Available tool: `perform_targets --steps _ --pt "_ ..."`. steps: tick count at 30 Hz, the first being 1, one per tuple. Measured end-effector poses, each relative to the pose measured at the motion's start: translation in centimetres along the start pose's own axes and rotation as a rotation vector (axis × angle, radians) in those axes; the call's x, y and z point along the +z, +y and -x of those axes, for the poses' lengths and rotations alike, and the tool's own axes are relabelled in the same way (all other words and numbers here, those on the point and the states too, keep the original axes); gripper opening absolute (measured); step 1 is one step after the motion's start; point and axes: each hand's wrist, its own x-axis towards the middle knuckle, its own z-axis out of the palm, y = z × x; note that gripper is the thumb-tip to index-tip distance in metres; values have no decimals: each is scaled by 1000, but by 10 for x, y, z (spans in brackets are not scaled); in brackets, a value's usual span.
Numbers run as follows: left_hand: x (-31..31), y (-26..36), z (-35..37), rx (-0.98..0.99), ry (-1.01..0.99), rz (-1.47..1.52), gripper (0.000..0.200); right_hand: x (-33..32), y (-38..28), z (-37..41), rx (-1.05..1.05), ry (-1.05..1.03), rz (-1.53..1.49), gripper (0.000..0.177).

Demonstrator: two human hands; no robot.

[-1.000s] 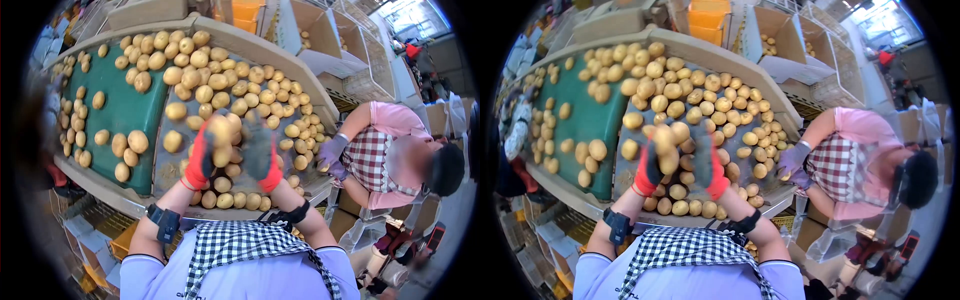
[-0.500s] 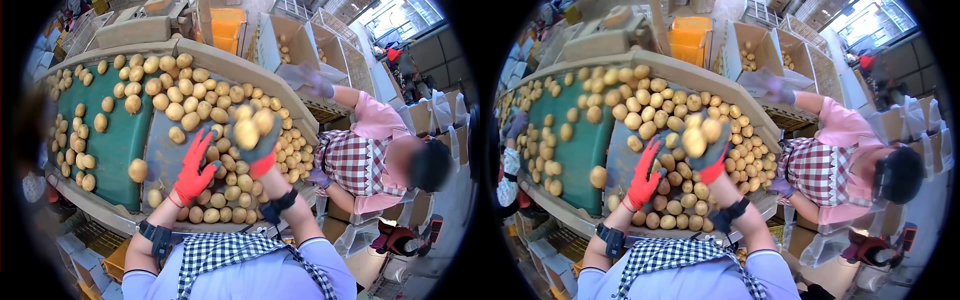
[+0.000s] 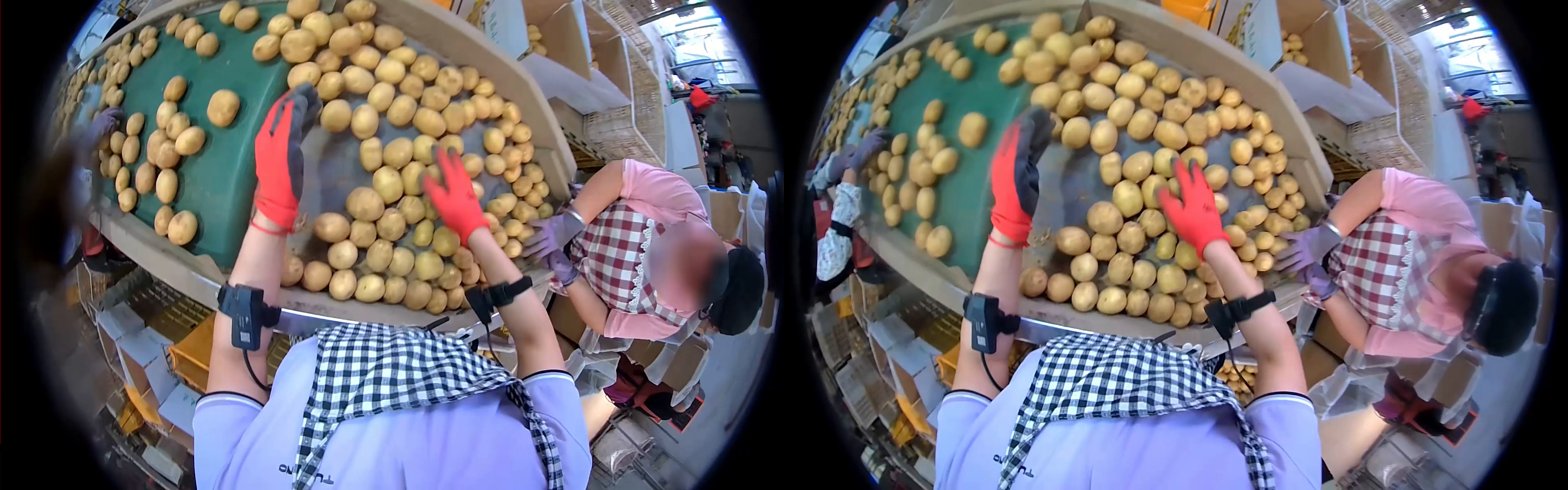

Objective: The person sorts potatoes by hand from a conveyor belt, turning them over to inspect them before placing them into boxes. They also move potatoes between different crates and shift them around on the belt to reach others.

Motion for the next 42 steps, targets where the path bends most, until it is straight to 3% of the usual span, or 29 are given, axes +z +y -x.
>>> perform_targets --steps 2,4,7,10,12,13,14,15,17,20,22,24,25,26,27,28,29,30,32,33,34,36,37,38,39,42 --pt "-3 6 2 -19 42 36 41 -6 -6 56 -40 -185 276 68" --pt "-4 9 2 11 7 48 41 -15 19 77 -14 -219 319 68" --pt "-5 4 3 1 -80 21 41 -13 57 82 197 -96 321 69" --pt "-1 -1 7 -3 -161 -96 41 -18 28 72 244 20 327 69" --pt "4 -10 9 -78 -161 2 37 -34 -28 56 -151 -143 -88 64" --pt "5 -12 11 -93 -273 -182 35 -27 -35 58 -150 -138 -90 64" --pt "5 -13 13 -103 -381 -366 32 -23 -42 63 -123 -262 -41 64" --pt "9 -15 20 -97 -381 -369 32 -19 -49 65 -97 -387 8 64" --pt "19 -21 36 107 -519 -920 33 -12 -63 65 -51 -434 69 66" --pt "22 -24 33 94 -451 -960 36 1 -60 66 30 -543 199 70" --pt "20 -13 26 90 -375 -918 34 1 -53 76 72 -452 -61 70" --pt "14 -2 19 -143 -312 -898 31 -6 -43 87 109 -360 -308 70" --pt "12 4 19 -315 -406 -868 33 -9 -38 91 125 -313 -428 70" --pt "7 -4 21 -311 -407 -867 33 -11 -35 92 140 -267 -545 70" --pt "1 -18 26 -385 -525 -660 34 -22 -47 86 291 -247 -658 73" --pt "-3 -31 32 -457 -640 -446 35 -30 -61 78 298 -244 -653 73" --pt "16 -24 44 -676 -574 -204 32 -38 -80 62 122 -164 -644 69" --pt "14 -29 43 -682 -582 -206 32 -41 -91 47 -55 -81 -636 65" --pt "7 -40 28 69 -813 -388 35 -40 -95 9 -61 -67 -759 58" --pt "14 -21 27 6 -717 -241 35 -39 -93 -7 -73 -65 -875 52" --pt "9 -5 25 -140 -568 -302 34 -36 -90 -16 -73 -65 -877 52" --pt "-15 5 6 -625 -227 777 30 -29 -83 -35 30 -103 -645 39" --pt "-26 11 0 -577 -163 783 29 -25 -83 -41 78 -119 -532 35" --pt "-37 18 -6 -531 -98 788 29 -22 -101 -33 -10 -305 -459 32" --pt "-60 -11 -15 -16 -28 47 39 -10 -117 -25 -94 -416 -274 34" --pt "-60 -14 -13 3 -16 -69 39 31 -143 -13 -84 -561 234 42"
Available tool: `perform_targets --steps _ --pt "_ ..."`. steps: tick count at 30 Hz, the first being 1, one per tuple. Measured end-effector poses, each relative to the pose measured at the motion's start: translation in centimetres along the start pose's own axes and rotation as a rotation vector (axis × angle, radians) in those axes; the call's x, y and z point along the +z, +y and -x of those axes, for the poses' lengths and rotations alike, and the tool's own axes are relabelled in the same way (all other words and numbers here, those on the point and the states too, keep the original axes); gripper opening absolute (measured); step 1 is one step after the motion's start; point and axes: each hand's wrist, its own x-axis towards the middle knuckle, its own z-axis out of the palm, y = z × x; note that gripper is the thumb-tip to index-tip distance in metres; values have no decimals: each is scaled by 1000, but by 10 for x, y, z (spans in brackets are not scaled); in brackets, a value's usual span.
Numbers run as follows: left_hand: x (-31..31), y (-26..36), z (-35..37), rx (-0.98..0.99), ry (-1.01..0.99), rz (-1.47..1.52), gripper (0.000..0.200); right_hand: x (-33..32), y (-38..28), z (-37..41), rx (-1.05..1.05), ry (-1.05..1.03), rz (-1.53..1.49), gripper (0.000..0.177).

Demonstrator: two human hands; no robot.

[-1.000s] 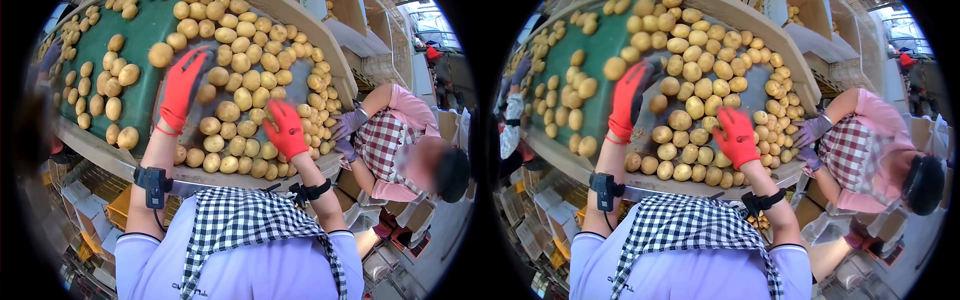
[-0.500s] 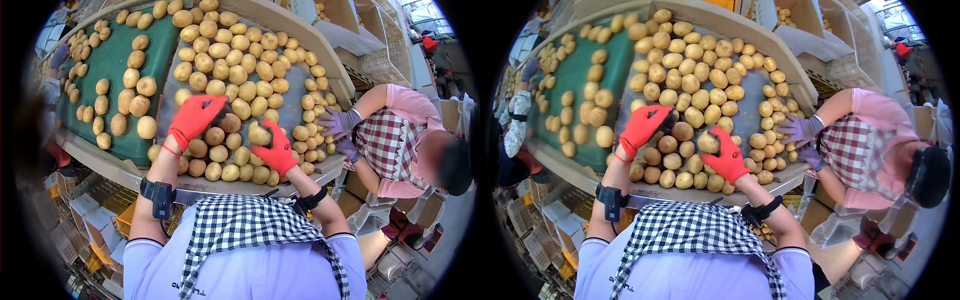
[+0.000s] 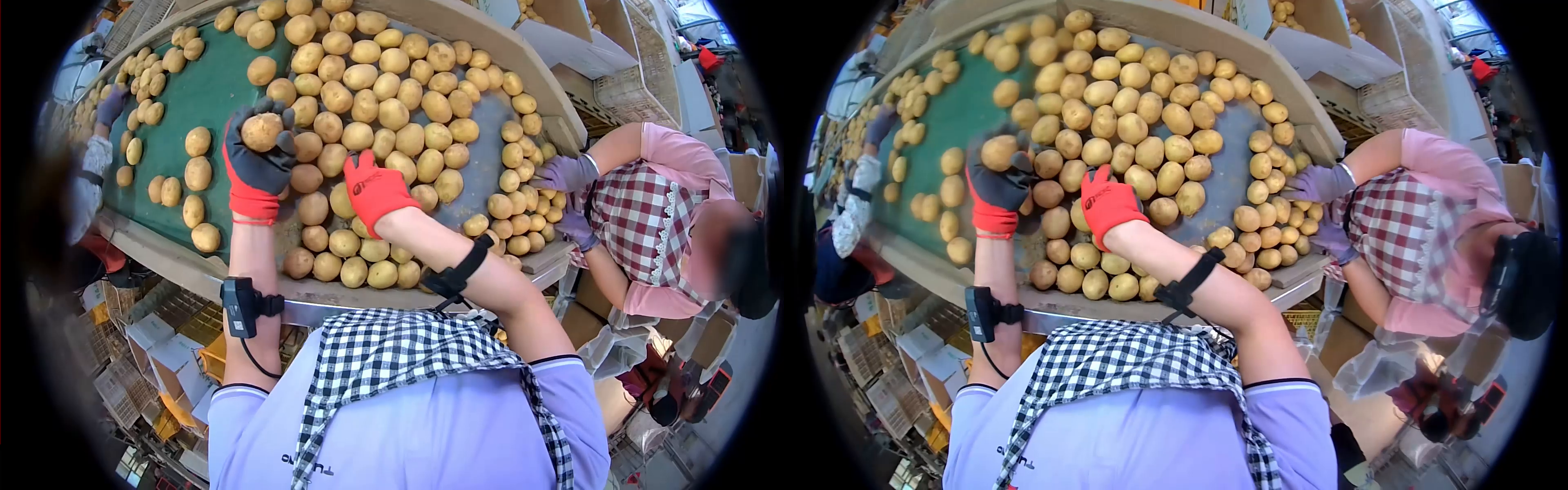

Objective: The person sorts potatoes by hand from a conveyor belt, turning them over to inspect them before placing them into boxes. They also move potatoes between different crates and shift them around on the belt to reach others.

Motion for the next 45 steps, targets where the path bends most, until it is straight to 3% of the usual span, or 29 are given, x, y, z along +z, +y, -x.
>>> perform_targets --steps 2,4,5,8,9,10,12,14,18,19,20,22,23,24,25,28,30,32,33,34,36,37,38,39,40,41,42,44,45 --pt "18 5 6 -30 -46 86 37 7 6 -8 24 -47 47 48" --pt "43 20 17 -407 -33 550 31 7 26 -20 -34 -54 -60 55" --pt "51 29 22 -490 21 587 29 15 44 -27 -126 2 -145 64" --pt "36 10 10 -566 -228 491 32 -45 68 17 83 -133 -883 80" --pt "36 6 14 -99 -546 -69 46 -50 66 21 82 -132 -873 80" --pt "37 3 16 -95 -546 -63 46 -52 64 26 79 -37 -919 80" --pt "68 27 23 -391 -608 3 58 -54 58 36 70 159 -1015 79" --pt "71 19 32 -358 -726 97 67 -55 46 46 47 359 -1116 78" --pt "71 31 31 -360 -732 97 63 -65 32 56 50 489 -1025 67" --pt "70 31 33 -363 -728 123 62 -68 30 57 -1 519 -999 74" --pt "72 28 34 -218 -666 -29 64 -71 29 53 -16 527 -1003 74" --pt "68 33 37 -420 -617 52 56 -74 30 54 0 384 -1039 84" --pt "47 -2 36 -325 -561 -46 56 -49 39 43 -185 553 -947 87" --pt "58 12 38 -421 -608 96 53 -54 35 51 -143 579 -724 84" --pt "66 21 33 -339 -620 86 53 -41 35 46 -180 654 -750 81" --pt "72 36 41 102 -585 -172 43 -38 34 49 -400 871 -576 66" --pt "67 37 50 321 -559 -336 37 -98 7 66 -628 905 -387 62" --pt "62 48 60 270 -534 -675 33 -179 -21 79 -843 654 -704 60" --pt "55 37 66 276 -551 -675 33 -206 -27 73 -1049 831 -438 57" --pt "47 11 64 -36 -473 -272 36 -238 -46 59 -1055 879 -153 55" --pt "34 -22 56 -651 -267 531 44 -303 -100 5 -910 1481 -262 54" --pt "48 11 70 -531 -416 551 31 -330 -111 -16 -669 1650 64 54" --pt "45 18 67 -718 -229 558 44 -345 -122 -22 -398 1770 383 54" --pt "43 20 68 -644 -274 528 35 -341 -119 -23 -390 1775 372 54" --pt "36 23 72 -579 -313 505 28 -331 -116 -22 -446 1452 172 54" --pt "29 23 80 -231 -364 139 35 -316 -113 -17 -491 1108 -17 53" --pt "23 29 78 -455 -227 424 40 -285 -100 -20 -546 1057 -174 54" --pt "14 42 80 -359 -115 455 43 -198 -63 -25 -501 884 -432 55" --pt "4 30 79 -257 -135 394 43 -145 -37 -24 -343 803 -316 58"
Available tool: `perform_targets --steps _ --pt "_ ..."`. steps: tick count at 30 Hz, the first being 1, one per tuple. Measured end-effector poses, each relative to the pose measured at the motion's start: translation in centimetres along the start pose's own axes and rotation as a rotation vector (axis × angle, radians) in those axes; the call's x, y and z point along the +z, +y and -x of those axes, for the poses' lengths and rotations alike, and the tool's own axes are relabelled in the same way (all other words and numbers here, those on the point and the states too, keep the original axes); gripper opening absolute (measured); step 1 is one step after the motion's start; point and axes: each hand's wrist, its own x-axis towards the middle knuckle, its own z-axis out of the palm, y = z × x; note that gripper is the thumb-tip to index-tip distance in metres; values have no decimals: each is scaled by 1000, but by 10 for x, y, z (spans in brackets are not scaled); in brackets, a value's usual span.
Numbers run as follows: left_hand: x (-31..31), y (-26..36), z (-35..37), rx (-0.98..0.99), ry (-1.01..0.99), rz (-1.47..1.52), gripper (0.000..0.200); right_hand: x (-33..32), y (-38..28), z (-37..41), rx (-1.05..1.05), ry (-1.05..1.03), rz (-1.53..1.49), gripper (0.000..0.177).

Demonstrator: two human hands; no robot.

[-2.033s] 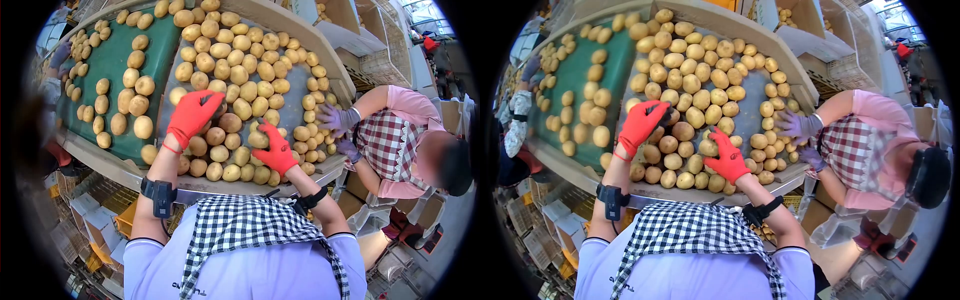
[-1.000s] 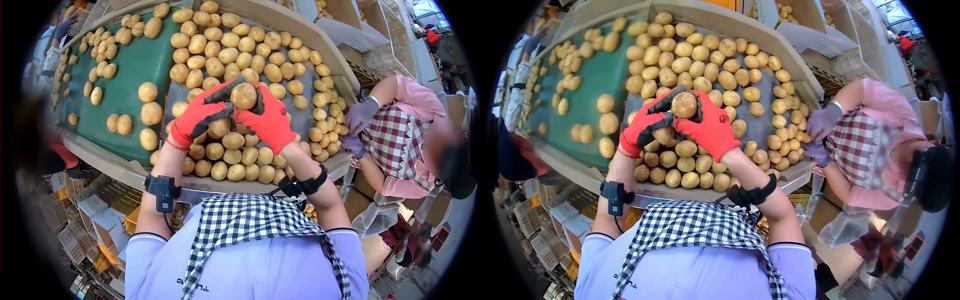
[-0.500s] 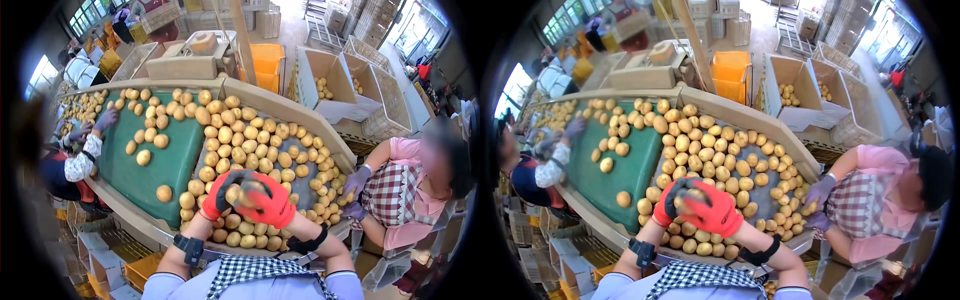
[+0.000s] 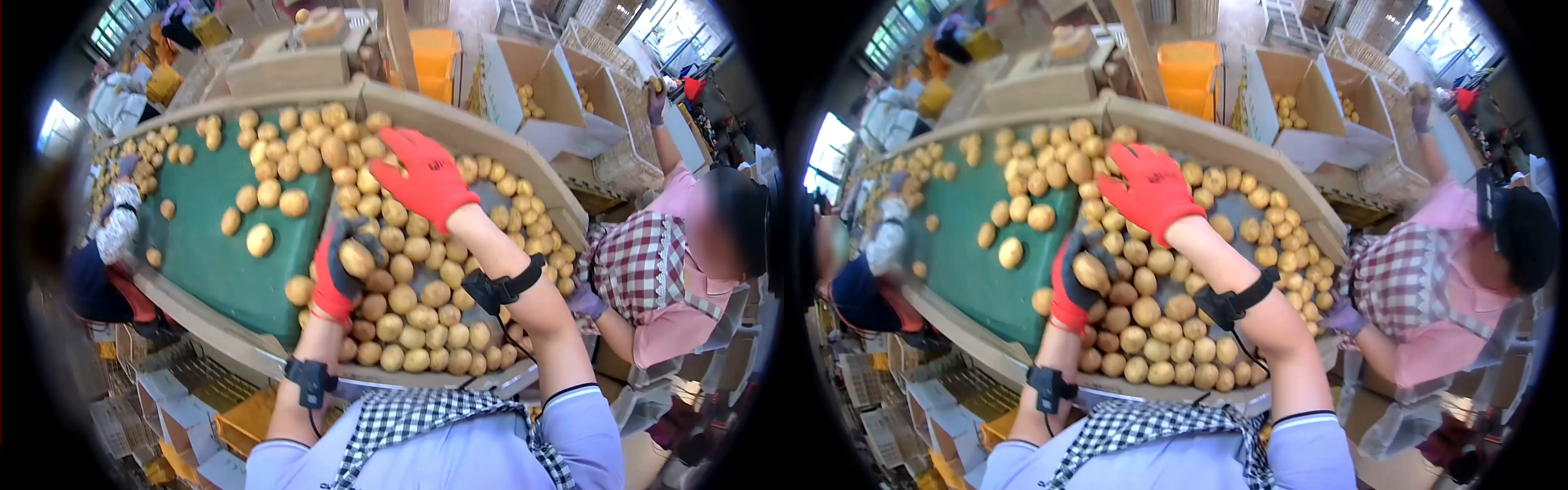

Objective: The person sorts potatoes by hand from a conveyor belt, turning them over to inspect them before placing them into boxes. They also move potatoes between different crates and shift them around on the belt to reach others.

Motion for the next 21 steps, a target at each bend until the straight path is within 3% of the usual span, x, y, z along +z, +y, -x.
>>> perform_targets --steps 1,2,5,6,7,9,10,12,15,17,18,21 --pt "9 10 -3 15 81 157 42 0 18 38 42 -41 -7 58" --pt "-2 6 -9 -17 173 198 42 -3 31 77 233 -200 -69 61" --pt "-2 21 -8 -153 113 203 51 -29 57 175 800 -649 -279 70" --pt "-3 17 -8 -136 113 144 51 -42 75 184 889 -613 -199 64" --pt "-1 13 -9 -111 106 85 51 -43 102 211 1141 -339 -560 56" --pt "15 15 -9 -166 35 50 50 -62 105 225 939 -388 -109 51" --pt "25 20 -7 -206 -41 8 49 -64 96 232 955 -388 -111 51" --pt "44 30 -5 -282 -193 -78 47 -57 58 231 639 -470 -27 47" --pt "38 10 -11 -327 -318 -224 46 -19 47 237 538 -518 -40 50" --pt "27 -9 -15 -315 -413 -410 46 7 53 231 287 -608 164 58" --pt "29 -9 -15 -291 -483 -469 42 14 53 223 288 -600 165 58" --pt "40 -15 -14 -405 -445 -555 39 22 59 216 331 -774 259 66"
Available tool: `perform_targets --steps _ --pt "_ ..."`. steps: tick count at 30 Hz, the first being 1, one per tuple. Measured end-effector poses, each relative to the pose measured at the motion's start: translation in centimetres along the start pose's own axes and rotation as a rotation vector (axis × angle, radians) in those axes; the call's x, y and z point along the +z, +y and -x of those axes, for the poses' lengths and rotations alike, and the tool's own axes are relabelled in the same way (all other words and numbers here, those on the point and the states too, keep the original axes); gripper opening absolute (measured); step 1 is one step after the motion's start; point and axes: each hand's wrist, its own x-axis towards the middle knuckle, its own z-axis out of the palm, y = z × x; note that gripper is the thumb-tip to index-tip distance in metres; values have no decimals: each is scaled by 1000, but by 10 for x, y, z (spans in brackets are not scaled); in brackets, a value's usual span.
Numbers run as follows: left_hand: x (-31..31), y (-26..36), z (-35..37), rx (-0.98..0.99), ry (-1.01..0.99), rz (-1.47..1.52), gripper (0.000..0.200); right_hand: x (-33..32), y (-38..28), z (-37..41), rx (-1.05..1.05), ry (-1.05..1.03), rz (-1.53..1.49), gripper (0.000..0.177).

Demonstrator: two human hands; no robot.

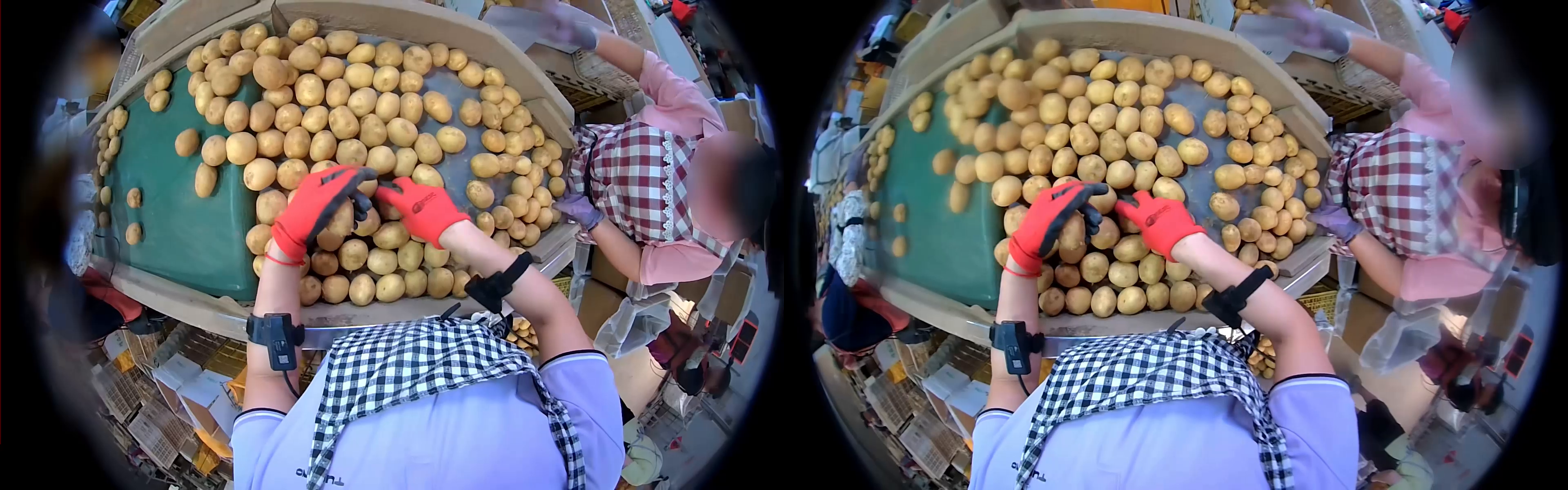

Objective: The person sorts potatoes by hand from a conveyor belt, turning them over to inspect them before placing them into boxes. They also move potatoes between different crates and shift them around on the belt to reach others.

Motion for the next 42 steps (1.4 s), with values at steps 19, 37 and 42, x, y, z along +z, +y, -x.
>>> perform_targets --steps 19,37,42 --pt "-8 2 -26 116 -304 842 104 -117 102 -159 255 351 -270 57" --pt "-28 -37 -33 -218 155 1481 72 -187 -13 -46 -566 891 -832 44" --pt "-32 -46 -35 -49 96 1477 74 -240 -9 -163 130 719 97 41"
